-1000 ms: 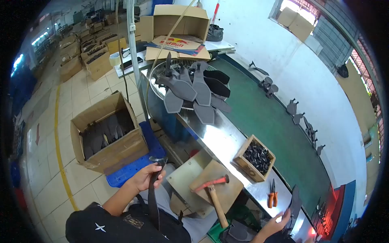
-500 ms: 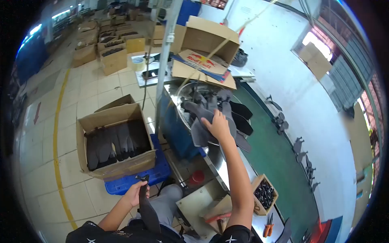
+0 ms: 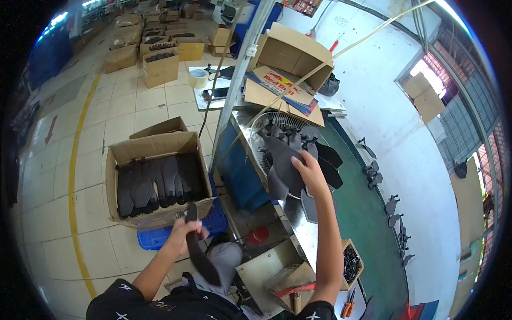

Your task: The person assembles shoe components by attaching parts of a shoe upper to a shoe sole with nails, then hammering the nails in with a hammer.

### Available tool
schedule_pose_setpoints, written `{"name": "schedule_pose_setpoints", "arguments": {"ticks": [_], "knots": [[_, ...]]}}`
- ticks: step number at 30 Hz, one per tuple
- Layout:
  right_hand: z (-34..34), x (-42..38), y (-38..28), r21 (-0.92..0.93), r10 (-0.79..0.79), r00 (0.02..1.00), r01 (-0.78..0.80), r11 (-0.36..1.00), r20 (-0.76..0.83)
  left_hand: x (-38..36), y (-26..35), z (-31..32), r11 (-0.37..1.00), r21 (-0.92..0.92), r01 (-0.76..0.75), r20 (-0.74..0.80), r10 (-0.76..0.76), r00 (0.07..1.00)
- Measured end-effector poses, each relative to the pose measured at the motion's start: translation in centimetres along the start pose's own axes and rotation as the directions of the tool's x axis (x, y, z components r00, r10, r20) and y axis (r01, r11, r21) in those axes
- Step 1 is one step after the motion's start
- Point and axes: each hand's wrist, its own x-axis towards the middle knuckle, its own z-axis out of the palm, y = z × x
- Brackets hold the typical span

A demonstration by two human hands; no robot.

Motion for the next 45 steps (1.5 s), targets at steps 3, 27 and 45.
{"name": "schedule_pose_setpoints", "arguments": {"ticks": [3, 27, 45], "knots": [[1.9, -10.2, -4.7, 0.198, -0.036, 0.999, 0.039, 0.979, -0.021, 0.7, 5.5, 5.8, 0.904, 0.162, -0.397, 0.073, 0.390, 0.918], [12.4, -44.2, -13.2, 0.408, 0.360, 0.848, -0.192, 0.892, -0.388, -1.4, -1.5, 17.8, 0.955, 0.297, 0.000, 0.752, -0.234, 0.617], [14.8, -46.5, -10.3, 0.543, 0.246, 0.735, 0.194, 0.817, -0.632, -3.0, -1.6, 18.4, 0.957, 0.288, 0.024, 0.856, -0.268, 0.442]]}}
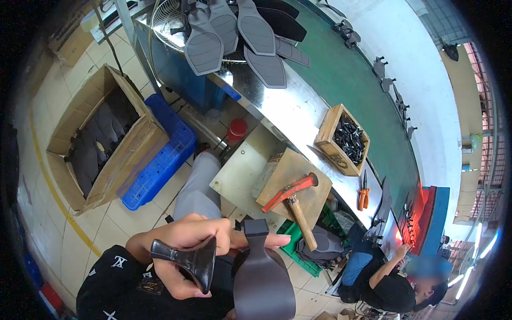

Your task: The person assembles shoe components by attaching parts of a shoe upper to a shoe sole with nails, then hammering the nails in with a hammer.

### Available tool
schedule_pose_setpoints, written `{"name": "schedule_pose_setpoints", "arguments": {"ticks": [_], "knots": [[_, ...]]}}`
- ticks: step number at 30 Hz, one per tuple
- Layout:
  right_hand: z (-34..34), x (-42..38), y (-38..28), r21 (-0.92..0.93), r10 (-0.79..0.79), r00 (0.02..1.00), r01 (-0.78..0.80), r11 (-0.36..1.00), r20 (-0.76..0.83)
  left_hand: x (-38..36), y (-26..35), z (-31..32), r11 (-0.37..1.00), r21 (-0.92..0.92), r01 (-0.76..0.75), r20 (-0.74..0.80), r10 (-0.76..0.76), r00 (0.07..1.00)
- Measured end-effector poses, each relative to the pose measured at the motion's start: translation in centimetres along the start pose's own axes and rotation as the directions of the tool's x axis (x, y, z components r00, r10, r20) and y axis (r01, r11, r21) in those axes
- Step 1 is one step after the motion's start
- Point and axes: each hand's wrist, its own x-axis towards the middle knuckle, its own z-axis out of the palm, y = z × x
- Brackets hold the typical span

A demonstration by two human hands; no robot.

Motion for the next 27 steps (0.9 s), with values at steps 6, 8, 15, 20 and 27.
{"name": "schedule_pose_setpoints", "arguments": {"ticks": [6, 8, 15, 20, 27], "knots": [[3.4, 10.7, 0.1, -0.113, 0.133, 0.984, -0.147, 0.983, -0.120, -2.1, 1.2, -1.9, 0.978, 0.203, -0.046, -0.465, 0.138, 0.874], [5.2, 18.6, 0.9, -0.224, 0.117, 0.984, -0.084, 0.971, 0.137, -5.5, 0.8, -3.9, 0.987, 0.112, -0.115, -0.598, 0.159, 0.785], [17.3, 45.0, 11.7, -0.396, -0.107, 0.956, 0.213, 0.893, 0.272, -15.6, 1.6, -4.6, 0.982, 0.188, -0.029, -0.897, 0.183, 0.401], [16.4, 49.9, 17.2, -0.997, 0.050, 0.998, -0.043, 0.058, -0.040, -17.0, 1.2, -3.3, 0.994, 0.073, -0.077, -0.941, 0.094, 0.326], [12.6, 52.8, 14.0, -0.969, 0.241, 0.968, 0.008, 0.249, 0.070, -14.6, 2.7, -4.8, 0.993, 0.108, 0.041, -0.896, 0.079, 0.436]]}}
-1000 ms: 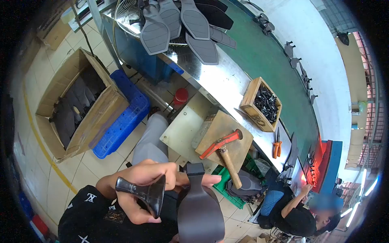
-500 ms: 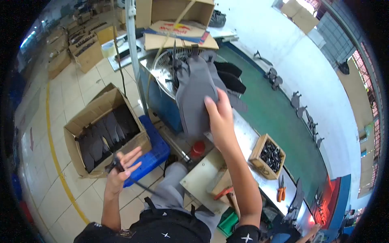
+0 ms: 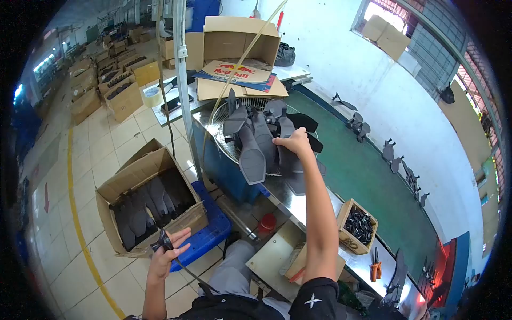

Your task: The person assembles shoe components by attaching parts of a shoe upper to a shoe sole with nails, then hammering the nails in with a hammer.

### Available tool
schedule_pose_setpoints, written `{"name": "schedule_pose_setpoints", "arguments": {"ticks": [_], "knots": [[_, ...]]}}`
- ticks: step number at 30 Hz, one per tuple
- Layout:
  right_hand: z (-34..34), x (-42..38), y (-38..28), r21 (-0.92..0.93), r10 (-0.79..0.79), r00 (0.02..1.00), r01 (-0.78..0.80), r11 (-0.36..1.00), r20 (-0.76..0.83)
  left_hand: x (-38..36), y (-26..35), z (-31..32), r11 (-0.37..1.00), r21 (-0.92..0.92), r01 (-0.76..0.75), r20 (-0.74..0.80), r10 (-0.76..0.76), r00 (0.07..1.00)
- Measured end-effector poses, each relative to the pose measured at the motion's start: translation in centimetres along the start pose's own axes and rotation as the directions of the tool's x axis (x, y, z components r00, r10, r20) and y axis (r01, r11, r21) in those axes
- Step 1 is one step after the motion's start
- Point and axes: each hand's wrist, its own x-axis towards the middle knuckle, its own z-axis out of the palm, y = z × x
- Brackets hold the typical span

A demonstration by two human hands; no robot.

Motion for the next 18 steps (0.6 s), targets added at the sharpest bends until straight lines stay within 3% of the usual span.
{"name": "schedule_pose_setpoints", "arguments": {"ticks": [2, 4, 5, 6, 7, 8, 9, 10, 12, 13, 16, 18], "knots": [[-3.7, -4.9, -0.5, 0.104, -0.148, 0.989, 0.148, 0.983, -0.006, 1.2, 0.4, 0.7, 0.996, 0.001, -0.085, 0.101, 0.084, 0.991], [-4.1, -9.4, 1.8, 0.508, -0.419, 0.908, 0.363, 0.781, -0.004, 2.3, 1.9, 2.3, 0.977, 0.077, -0.200, 0.190, 0.182, 0.965], [-3.8, -12.5, 2.6, 0.429, -0.543, 0.829, 0.542, 0.722, -0.134, 3.0, 3.3, 3.7, 0.950, 0.156, -0.271, 0.240, 0.230, 0.943], [-4.4, -17.5, 1.9, 0.668, -0.540, 0.840, 0.426, 0.610, -0.043, 3.8, 3.6, 4.7, 0.904, 0.131, -0.408, 0.272, 0.363, 0.891], [-5.2, -21.9, 2.0, 0.666, -0.524, 0.851, 0.366, 0.650, 0.044, 4.7, 3.8, 5.5, 0.840, 0.105, -0.533, 0.301, 0.484, 0.822], [-5.7, -26.6, 1.9, 0.812, -0.474, 0.861, 0.141, 0.567, 0.181, 5.4, 4.3, 6.3, 0.796, 0.087, -0.599, 0.352, 0.538, 0.766], [-6.0, -30.6, 1.7, 0.850, -0.454, 0.857, 0.036, 0.525, 0.244, 5.7, 4.9, 7.1, 0.751, 0.065, -0.657, 0.401, 0.583, 0.707], [-5.3, -33.1, 2.8, 0.808, -0.538, 0.821, 0.182, 0.561, 0.188, 5.9, 5.2, 8.1, 0.738, 0.012, -0.674, 0.453, 0.597, 0.662], [-5.4, -37.8, 4.6, 0.787, -0.551, 0.761, 0.086, 0.611, 0.344, 5.8, 5.4, 9.9, 0.714, -0.104, -0.693, 0.546, 0.623, 0.560], [-5.5, -39.6, 5.3, 0.788, -0.556, 0.725, 0.029, 0.615, 0.407, 5.6, 5.3, 10.4, 0.742, -0.153, -0.653, 0.631, 0.581, 0.513], [-6.5, -42.5, 5.8, 0.872, -0.629, 0.663, -0.075, 0.484, 0.406, 3.1, 5.0, 11.1, 0.951, -0.101, -0.294, 0.758, 0.265, 0.596], [-6.9, -43.5, 6.6, 0.923, -0.681, 0.668, -0.022, 0.385, 0.300, 1.7, 3.6, 12.2, 0.957, -0.286, -0.051, 0.673, 0.239, 0.700]]}}
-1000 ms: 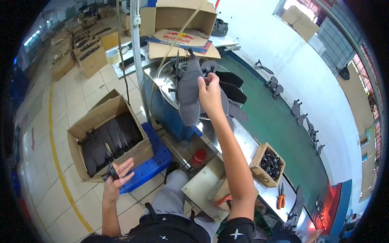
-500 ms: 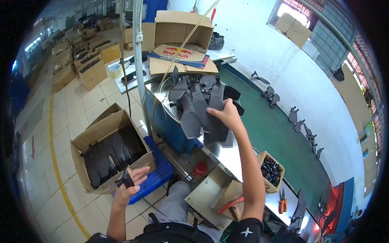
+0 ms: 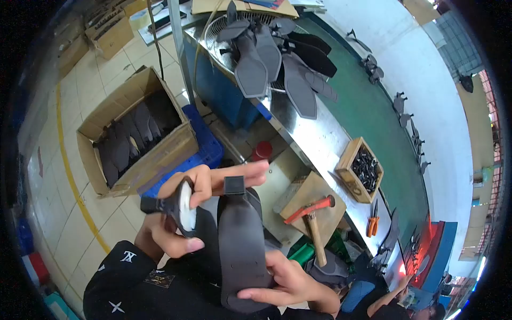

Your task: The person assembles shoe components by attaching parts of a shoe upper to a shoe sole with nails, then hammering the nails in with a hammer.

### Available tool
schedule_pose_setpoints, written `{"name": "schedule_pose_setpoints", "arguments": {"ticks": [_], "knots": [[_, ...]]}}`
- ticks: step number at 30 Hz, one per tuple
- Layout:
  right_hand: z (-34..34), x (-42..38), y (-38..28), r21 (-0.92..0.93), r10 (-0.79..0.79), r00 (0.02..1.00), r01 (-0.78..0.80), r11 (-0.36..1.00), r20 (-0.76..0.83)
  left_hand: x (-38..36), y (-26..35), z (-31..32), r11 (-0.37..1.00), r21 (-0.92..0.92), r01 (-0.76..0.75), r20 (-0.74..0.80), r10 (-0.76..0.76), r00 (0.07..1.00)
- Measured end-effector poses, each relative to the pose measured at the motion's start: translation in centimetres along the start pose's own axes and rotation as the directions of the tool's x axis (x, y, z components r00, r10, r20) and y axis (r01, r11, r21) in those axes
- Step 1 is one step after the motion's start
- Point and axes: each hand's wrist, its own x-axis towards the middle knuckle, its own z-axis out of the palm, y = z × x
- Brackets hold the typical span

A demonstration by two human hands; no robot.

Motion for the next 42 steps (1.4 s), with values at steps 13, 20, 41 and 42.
{"name": "schedule_pose_setpoints", "arguments": {"ticks": [13, 20, 41, 42], "knots": [[-3.3, 0.7, -1.0, -0.148, 0.031, 0.953, -0.078, 0.986, -0.300, -0.6, -1.6, 0.3, 0.974, 0.177, 0.141, -0.181, -0.108, 0.978], [-22.0, 23.8, -3.2, -0.504, -0.435, 0.776, 0.178, 0.845, -0.457, -6.4, -1.8, -3.0, 0.655, 0.560, 0.507, -0.474, -0.249, 0.844], [-20.7, 33.0, 1.5, 0.035, 0.227, 0.857, -0.238, 0.971, -0.463, -8.5, -1.5, -8.1, 0.838, 0.328, 0.437, -0.603, -0.171, 0.780], [-20.7, 31.0, 0.6, -0.015, 0.180, 0.864, -0.211, 0.977, -0.470, -8.4, -1.4, -8.2, 0.851, 0.307, 0.426, -0.593, -0.179, 0.785]]}}
